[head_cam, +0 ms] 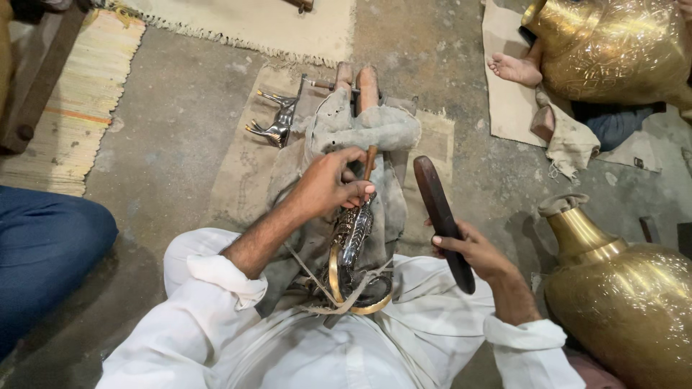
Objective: The person sits cross-legged on the floor holding an ornate metal animal figurine against a cloth-covered form on their lap. They position a small punch against the figurine's surface and strike it with a wooden mallet, repeatedly repositioning the punch to work different spots, and at times rotate the figurine to reach other areas.
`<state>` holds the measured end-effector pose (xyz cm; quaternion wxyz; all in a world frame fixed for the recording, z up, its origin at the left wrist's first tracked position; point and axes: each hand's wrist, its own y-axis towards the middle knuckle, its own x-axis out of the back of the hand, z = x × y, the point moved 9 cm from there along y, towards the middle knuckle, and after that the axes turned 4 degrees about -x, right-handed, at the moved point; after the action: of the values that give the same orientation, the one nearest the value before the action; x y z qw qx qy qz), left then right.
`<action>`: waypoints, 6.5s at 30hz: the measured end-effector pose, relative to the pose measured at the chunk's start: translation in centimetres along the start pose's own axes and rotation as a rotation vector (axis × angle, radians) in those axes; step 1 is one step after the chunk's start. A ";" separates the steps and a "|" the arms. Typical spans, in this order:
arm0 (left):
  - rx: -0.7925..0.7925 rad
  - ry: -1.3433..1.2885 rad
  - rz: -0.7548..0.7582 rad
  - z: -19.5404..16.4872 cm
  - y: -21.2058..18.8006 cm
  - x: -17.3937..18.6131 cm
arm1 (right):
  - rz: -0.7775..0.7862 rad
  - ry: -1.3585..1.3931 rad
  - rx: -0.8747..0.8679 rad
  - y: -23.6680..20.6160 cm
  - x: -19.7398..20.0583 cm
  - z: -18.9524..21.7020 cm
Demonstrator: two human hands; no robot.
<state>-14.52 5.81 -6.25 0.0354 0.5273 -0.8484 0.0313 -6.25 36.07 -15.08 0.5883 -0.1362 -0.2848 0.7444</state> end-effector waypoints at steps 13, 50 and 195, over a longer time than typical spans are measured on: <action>-0.022 0.105 0.056 -0.5 0.7 -0.5 | -0.223 -1.044 0.290 0.0 -0.5 21.1; 0.041 0.159 -0.006 -0.3 0.0 0.3 | -0.059 -0.923 0.296 2.2 -3.1 22.5; -0.167 0.068 -0.250 -1.4 -4.7 0.0 | -0.160 -1.172 0.505 -3.3 -6.5 25.1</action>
<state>-10.29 3.91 -4.81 0.1116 0.6228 -0.7739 -0.0262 -15.34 23.76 6.05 0.4027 0.4578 -0.3842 0.6933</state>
